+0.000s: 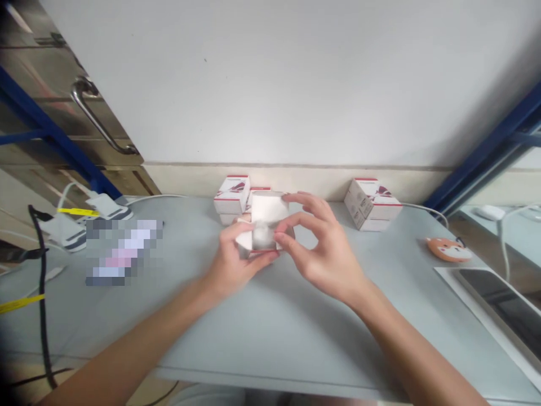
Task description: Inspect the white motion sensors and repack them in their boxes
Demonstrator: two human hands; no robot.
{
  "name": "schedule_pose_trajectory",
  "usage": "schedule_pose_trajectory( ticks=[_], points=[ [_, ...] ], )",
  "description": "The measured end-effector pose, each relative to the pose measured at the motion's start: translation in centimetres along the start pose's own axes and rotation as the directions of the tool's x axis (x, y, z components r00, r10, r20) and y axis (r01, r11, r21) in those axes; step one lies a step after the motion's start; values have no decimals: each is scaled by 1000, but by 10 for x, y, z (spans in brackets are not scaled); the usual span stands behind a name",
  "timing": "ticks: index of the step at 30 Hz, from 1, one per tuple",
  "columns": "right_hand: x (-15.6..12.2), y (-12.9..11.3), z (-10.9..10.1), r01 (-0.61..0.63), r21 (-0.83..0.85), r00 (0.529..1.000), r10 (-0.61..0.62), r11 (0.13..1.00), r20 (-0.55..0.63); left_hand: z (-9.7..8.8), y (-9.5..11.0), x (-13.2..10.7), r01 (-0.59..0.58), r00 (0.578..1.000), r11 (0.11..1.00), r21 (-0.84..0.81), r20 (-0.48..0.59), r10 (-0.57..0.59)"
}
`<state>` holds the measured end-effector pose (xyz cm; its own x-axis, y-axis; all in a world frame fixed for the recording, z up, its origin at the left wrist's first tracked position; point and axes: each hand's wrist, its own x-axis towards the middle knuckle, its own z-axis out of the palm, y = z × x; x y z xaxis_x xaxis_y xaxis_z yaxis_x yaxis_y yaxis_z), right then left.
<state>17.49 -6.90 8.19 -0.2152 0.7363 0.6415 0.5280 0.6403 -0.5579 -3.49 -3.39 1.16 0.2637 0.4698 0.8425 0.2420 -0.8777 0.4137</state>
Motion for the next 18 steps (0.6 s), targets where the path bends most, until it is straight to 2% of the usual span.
schedule_pose_trajectory(
  ticks=[5, 8, 11, 14, 18],
  points=[
    [2, 3, -13, -68, -39, 992, 72, 997, 108, 2, -2, -3, -23, 1000, 1000, 5, 11, 23],
    [1, 5, -14, -81, -41, 985, 87, 996, 152, 3, -3, -4, -37, 999, 999, 28, 8, 36],
    [0, 7, -7, -138, 53, 983, 130, 989, 133, 3, -4, -4, -50, 999, 998, 48, -17, 51],
    [1, 8, -1, -247, 146, 967, 234, 958, 105, 3, -4, -4, -43, 999, 997, 60, -13, 44],
    [3, 8, 3, -342, 308, 938, 306, 888, 160, 1, -3, -3, -35, 999, 995, 95, -11, 37]
  ],
)
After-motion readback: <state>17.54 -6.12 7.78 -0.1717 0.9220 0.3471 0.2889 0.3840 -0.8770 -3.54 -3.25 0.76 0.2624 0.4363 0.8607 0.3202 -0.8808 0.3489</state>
